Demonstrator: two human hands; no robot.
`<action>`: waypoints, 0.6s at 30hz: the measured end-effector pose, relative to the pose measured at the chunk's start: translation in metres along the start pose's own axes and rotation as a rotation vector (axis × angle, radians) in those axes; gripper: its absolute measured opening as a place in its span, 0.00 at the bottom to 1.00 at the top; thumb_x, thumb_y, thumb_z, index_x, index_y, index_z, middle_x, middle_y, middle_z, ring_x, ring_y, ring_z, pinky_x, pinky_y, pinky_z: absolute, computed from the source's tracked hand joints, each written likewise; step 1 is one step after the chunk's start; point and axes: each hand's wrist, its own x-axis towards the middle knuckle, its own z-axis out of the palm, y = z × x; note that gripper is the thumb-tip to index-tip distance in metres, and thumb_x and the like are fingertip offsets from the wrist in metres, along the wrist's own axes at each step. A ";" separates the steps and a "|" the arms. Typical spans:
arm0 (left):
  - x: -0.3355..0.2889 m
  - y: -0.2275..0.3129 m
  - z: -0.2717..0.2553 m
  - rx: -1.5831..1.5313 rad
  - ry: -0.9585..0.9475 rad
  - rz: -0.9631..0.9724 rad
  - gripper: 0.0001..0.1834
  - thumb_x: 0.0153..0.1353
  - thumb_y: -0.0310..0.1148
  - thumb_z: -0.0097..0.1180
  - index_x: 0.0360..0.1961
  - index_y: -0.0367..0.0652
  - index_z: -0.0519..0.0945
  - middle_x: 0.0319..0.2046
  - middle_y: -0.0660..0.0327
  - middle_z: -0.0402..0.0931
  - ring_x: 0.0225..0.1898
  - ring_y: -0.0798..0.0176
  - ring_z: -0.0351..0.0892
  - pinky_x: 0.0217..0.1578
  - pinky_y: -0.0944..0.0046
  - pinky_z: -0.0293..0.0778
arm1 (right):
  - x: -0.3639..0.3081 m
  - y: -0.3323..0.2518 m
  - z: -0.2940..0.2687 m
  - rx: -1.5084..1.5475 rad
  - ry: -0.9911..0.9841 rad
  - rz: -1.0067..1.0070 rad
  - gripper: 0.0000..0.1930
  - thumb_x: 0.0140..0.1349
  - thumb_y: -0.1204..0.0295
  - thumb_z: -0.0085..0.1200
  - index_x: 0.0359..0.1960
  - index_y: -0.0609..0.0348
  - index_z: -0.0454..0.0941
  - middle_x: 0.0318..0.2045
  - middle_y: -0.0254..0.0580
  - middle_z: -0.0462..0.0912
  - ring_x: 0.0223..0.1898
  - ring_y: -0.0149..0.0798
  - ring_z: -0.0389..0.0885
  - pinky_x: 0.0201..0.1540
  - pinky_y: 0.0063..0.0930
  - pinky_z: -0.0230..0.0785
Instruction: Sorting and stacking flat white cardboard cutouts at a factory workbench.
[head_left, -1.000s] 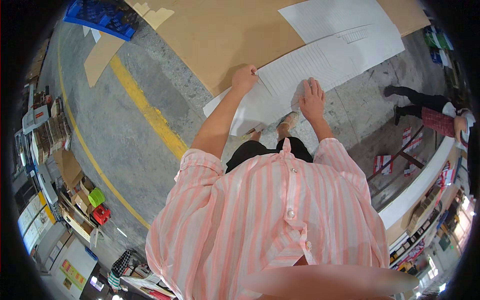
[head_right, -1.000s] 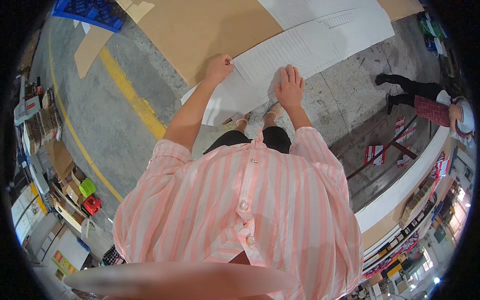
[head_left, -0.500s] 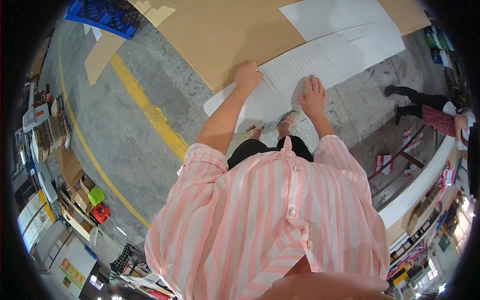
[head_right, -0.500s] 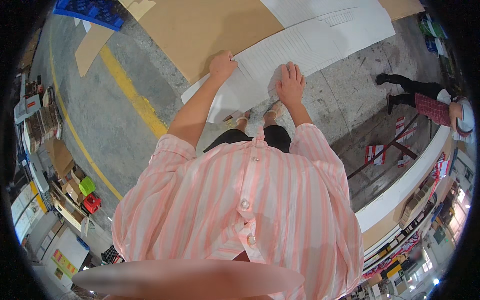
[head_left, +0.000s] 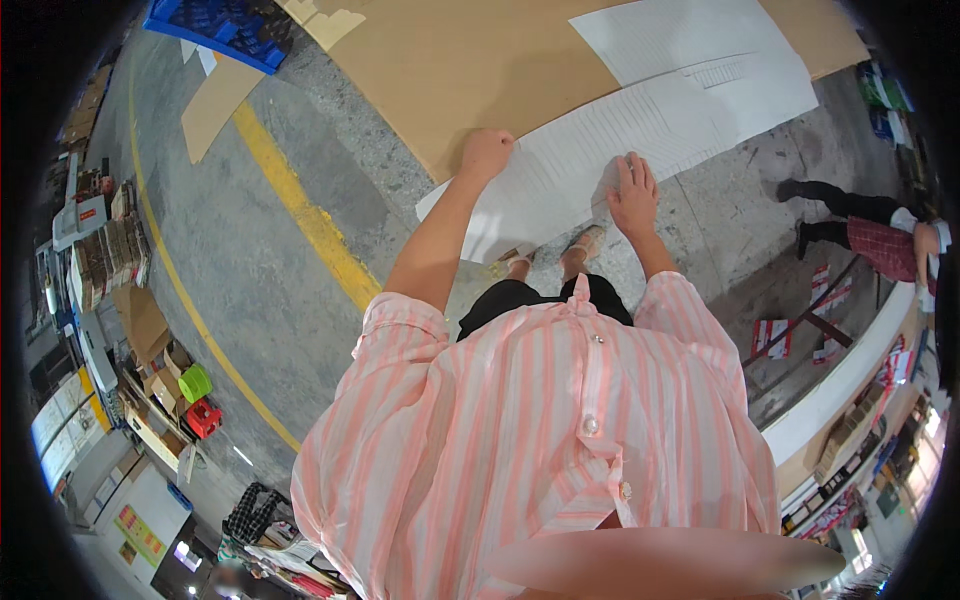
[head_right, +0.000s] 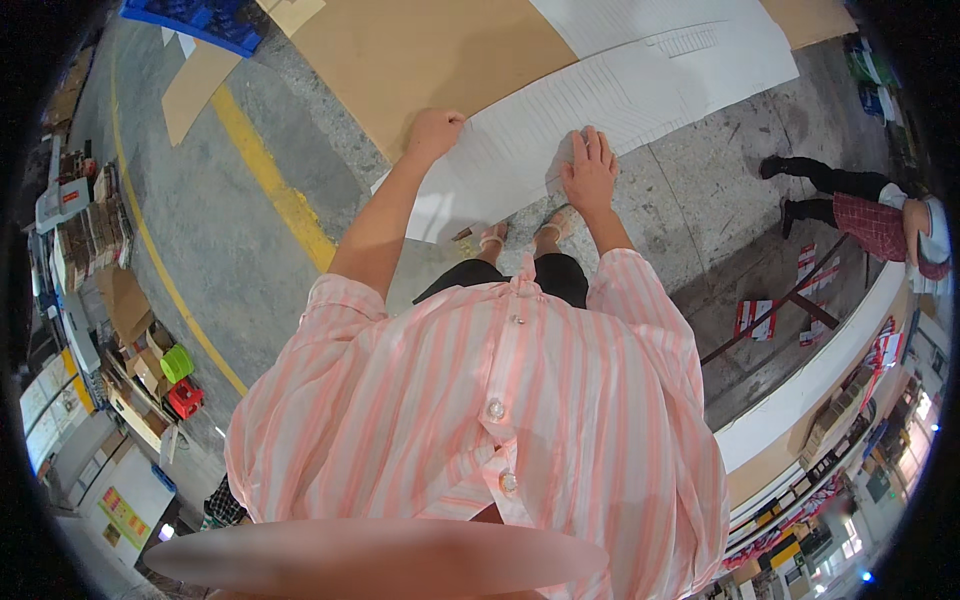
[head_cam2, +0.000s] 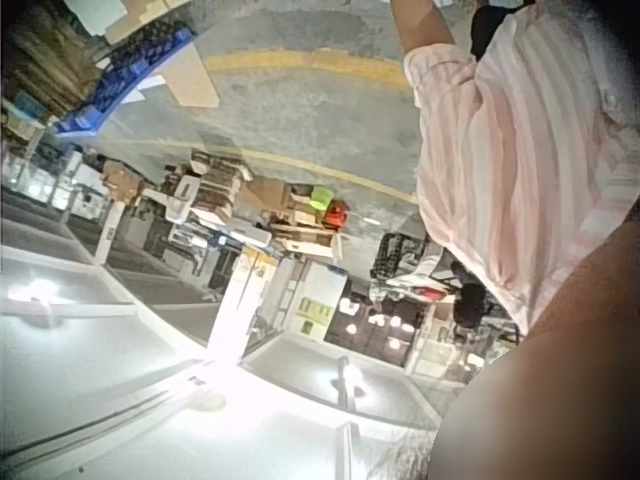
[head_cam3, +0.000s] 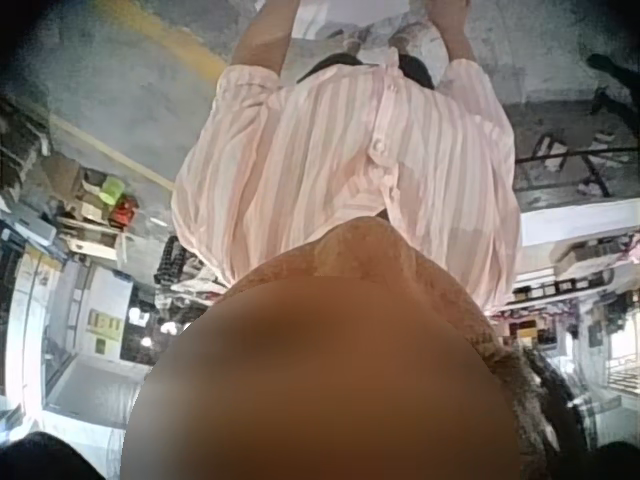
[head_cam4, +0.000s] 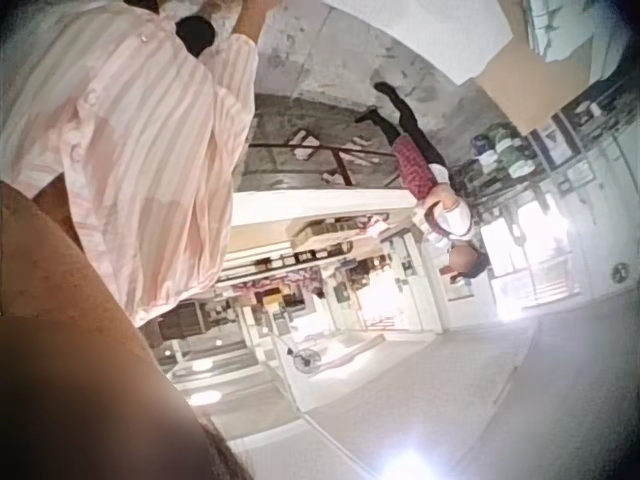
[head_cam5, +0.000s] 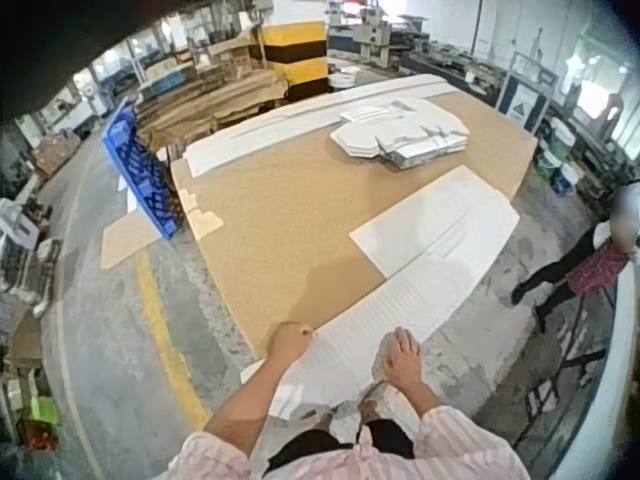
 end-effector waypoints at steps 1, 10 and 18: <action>-0.001 0.000 0.000 0.040 0.050 0.050 0.10 0.48 0.32 0.49 0.28 0.43 0.81 0.20 0.57 0.77 0.20 0.64 0.77 0.26 0.65 0.72 | 0.000 -0.001 0.000 0.001 -0.001 -0.006 0.29 0.48 0.66 0.52 0.56 0.50 0.62 0.60 0.43 0.57 0.62 0.48 0.52 0.58 0.51 0.47; -0.001 0.005 0.001 -0.696 -0.121 -0.387 0.04 0.48 0.23 0.56 0.27 0.36 0.75 0.18 0.62 0.72 0.19 0.70 0.72 0.18 0.71 0.70 | 0.001 -0.002 0.000 -0.006 0.011 -0.006 0.29 0.48 0.67 0.52 0.56 0.51 0.62 0.59 0.43 0.58 0.62 0.49 0.52 0.58 0.51 0.47; 0.006 0.010 0.010 -0.485 -0.106 -0.300 0.03 0.48 0.24 0.55 0.25 0.36 0.74 0.18 0.61 0.72 0.17 0.70 0.72 0.16 0.70 0.69 | -0.001 -0.001 0.004 -0.070 -0.012 0.016 0.30 0.49 0.66 0.51 0.58 0.51 0.59 0.61 0.42 0.54 0.63 0.49 0.49 0.59 0.56 0.46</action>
